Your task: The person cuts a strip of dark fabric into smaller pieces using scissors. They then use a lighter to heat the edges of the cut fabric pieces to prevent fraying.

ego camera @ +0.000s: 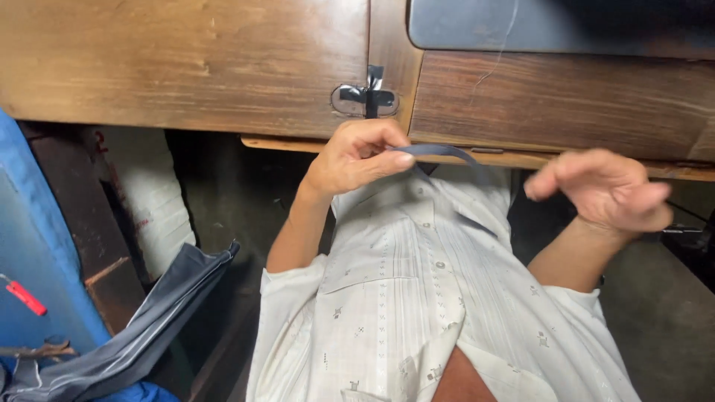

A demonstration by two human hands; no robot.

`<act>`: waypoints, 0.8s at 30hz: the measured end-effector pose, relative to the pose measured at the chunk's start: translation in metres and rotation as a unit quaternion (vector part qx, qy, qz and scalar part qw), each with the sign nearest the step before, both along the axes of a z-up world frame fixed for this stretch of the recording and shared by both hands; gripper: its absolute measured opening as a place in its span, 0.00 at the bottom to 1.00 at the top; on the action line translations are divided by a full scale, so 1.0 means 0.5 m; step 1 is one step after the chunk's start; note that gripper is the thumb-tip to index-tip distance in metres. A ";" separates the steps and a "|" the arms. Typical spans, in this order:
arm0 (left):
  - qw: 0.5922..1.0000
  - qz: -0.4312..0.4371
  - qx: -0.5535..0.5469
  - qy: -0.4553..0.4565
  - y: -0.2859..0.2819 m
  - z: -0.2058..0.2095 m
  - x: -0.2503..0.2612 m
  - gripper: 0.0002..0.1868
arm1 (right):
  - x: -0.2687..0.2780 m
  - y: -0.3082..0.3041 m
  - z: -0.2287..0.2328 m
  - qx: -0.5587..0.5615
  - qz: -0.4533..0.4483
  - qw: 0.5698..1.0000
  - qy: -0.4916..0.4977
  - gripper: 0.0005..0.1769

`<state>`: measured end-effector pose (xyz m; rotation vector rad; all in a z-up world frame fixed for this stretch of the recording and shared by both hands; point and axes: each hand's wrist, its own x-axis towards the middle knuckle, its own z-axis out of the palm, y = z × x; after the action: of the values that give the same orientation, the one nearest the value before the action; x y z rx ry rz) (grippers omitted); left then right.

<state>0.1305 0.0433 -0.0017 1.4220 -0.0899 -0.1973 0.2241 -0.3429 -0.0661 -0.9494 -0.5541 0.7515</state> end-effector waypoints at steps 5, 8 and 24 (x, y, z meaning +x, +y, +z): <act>0.987 -0.154 0.038 0.006 -0.009 0.049 0.055 0.11 | -0.006 0.214 0.166 -0.213 0.043 0.948 -0.231 0.32; 0.990 -0.139 0.026 -0.005 0.002 0.055 0.059 0.09 | -0.010 0.279 0.159 -0.232 0.024 0.927 -0.295 0.15; 0.998 0.037 0.039 0.011 -0.021 0.007 -0.013 0.24 | -0.009 0.313 0.100 -0.110 -0.010 0.994 -0.006 0.11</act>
<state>0.1241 0.0330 0.0019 1.4981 -0.0107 -0.1568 0.2198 -0.1862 -0.0161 -1.1613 -0.4771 0.8003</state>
